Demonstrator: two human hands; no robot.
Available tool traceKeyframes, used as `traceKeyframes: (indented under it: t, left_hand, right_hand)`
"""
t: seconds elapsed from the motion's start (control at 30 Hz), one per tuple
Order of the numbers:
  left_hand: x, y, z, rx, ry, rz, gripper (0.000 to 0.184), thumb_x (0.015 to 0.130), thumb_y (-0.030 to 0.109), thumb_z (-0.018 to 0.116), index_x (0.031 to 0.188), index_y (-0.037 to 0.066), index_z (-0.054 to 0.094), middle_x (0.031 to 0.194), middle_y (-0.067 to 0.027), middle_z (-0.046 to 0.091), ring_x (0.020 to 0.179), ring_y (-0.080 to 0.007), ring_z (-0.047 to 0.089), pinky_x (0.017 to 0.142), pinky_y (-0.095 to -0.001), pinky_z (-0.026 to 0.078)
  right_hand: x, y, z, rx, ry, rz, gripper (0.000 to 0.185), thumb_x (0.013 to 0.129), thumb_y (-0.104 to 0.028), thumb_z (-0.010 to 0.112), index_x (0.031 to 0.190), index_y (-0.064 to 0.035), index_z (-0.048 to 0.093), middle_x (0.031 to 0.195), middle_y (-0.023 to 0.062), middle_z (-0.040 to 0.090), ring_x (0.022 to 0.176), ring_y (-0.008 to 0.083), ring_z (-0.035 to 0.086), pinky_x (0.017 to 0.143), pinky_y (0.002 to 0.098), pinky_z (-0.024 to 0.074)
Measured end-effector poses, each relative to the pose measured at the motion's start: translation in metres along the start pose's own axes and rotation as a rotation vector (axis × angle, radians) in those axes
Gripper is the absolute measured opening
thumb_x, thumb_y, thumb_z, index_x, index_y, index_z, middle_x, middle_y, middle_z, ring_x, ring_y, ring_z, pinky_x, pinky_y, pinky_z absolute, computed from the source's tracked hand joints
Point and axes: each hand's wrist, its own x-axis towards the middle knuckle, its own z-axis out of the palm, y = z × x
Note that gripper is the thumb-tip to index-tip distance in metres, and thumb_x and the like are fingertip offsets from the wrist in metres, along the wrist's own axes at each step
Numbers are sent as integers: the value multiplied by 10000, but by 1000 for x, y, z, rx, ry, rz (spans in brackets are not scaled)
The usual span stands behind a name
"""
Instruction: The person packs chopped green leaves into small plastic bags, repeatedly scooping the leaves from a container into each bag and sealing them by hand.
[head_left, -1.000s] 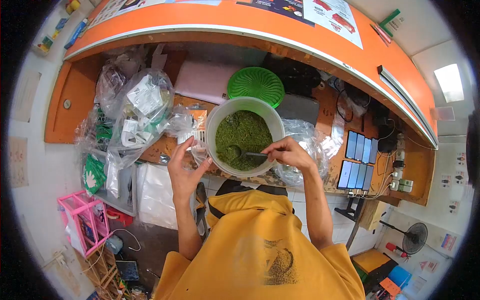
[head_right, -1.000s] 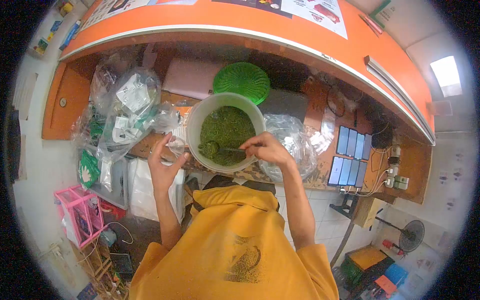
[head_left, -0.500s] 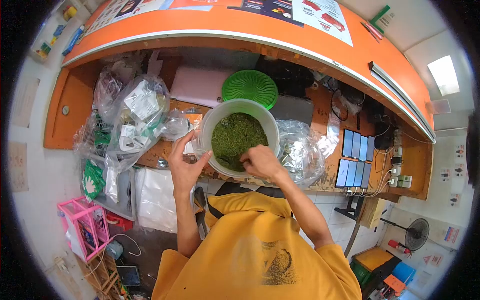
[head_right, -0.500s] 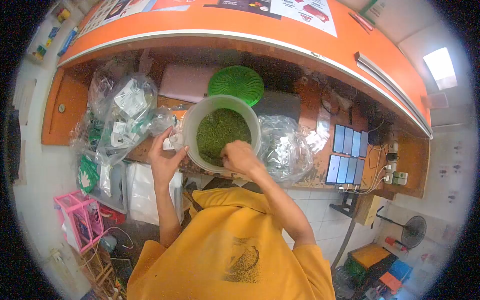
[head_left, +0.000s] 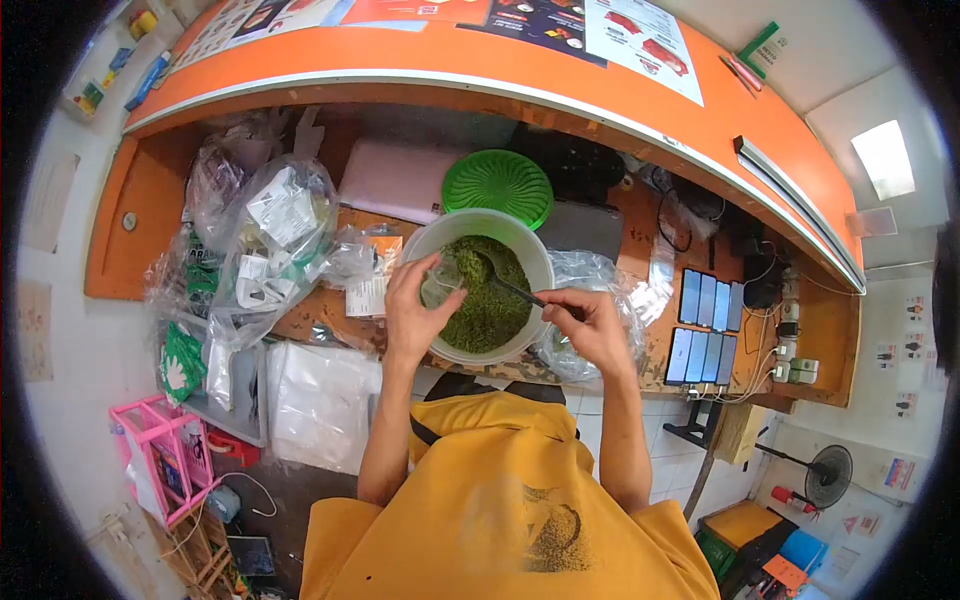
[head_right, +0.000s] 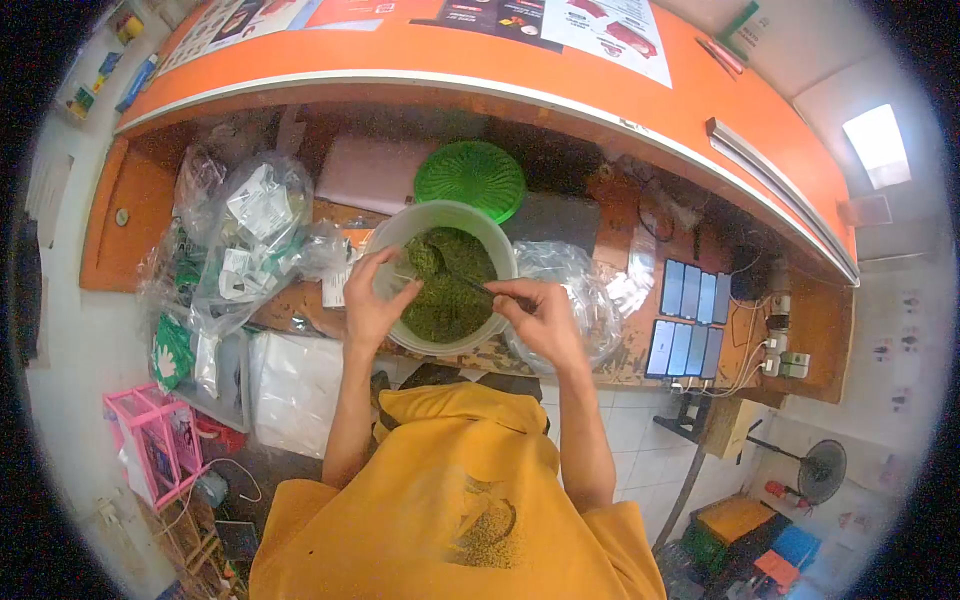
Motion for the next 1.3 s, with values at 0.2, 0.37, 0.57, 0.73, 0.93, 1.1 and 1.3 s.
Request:
traceKeyframes:
  t: [0.2, 0.37, 0.57, 0.73, 0.93, 1.1, 1.3]
  left_hand:
    - [11, 3, 33, -4, -22, 26, 604, 744, 127, 904, 1290, 7, 675, 1200, -170, 704, 1127, -321, 673, 1003, -409, 522]
    - [11, -1, 40, -35, -19, -4, 623, 739, 131, 908, 1301, 11, 668, 1221, -175, 693, 1143, -334, 661, 1010, -421, 516]
    - [5, -3, 43, 38, 63, 40, 632, 739, 118, 904, 1315, 30, 661, 1249, -176, 687, 1168, -365, 637, 1027, -438, 506]
    - [-3, -6, 55, 93, 90, 130, 702, 743, 105, 894, 1385, 43, 620, 1294, -176, 679, 1238, -349, 614, 1084, -429, 474]
    - [-5, 0, 49, -512, 124, -167, 720, 839, 247, 887, 1451, 21, 583, 1370, -151, 664, 1389, -311, 532, 1178, -449, 404]
    - [0, -15, 46, -746, -169, -247, 372, 981, 251, 773, 1247, 9, 676, 1129, -74, 726, 1080, -175, 643, 995, -338, 488]
    - [6, 12, 48, -857, -178, -291, 202, 1012, 200, 740, 1069, 9, 709, 1019, -17, 715, 939, -98, 620, 874, -276, 494]
  right_hand:
    - [-19, -15, 24, -356, 261, -279, 276, 858, -1, 695, 1112, -47, 792, 881, 173, 716, 800, 338, 715, 751, 418, 569]
    - [-9, 13, 24, -338, 426, -379, 270, 879, 7, 709, 1127, -50, 801, 822, 126, 695, 632, 216, 645, 610, 328, 516]
    - [13, 1, 42, -418, 401, -463, 205, 847, -56, 769, 1051, -56, 797, 1093, 155, 697, 1008, 319, 657, 890, 416, 535]
    - [42, 1, 78, -418, 295, -566, 204, 820, -46, 772, 1024, -48, 763, 1251, 185, 637, 1175, 400, 567, 1010, 483, 476]
    - [49, -6, 59, -473, 236, -546, 126, 822, -12, 762, 936, -13, 710, 1239, 193, 635, 1154, 403, 588, 966, 481, 496]
    - [33, -15, 52, -309, 154, -523, 136, 840, 8, 761, 969, 4, 716, 1027, 164, 707, 930, 318, 703, 813, 410, 561]
    - [21, -16, 43, -137, 299, -444, 171, 831, 27, 761, 994, 6, 712, 845, 111, 747, 778, 191, 740, 740, 320, 574]
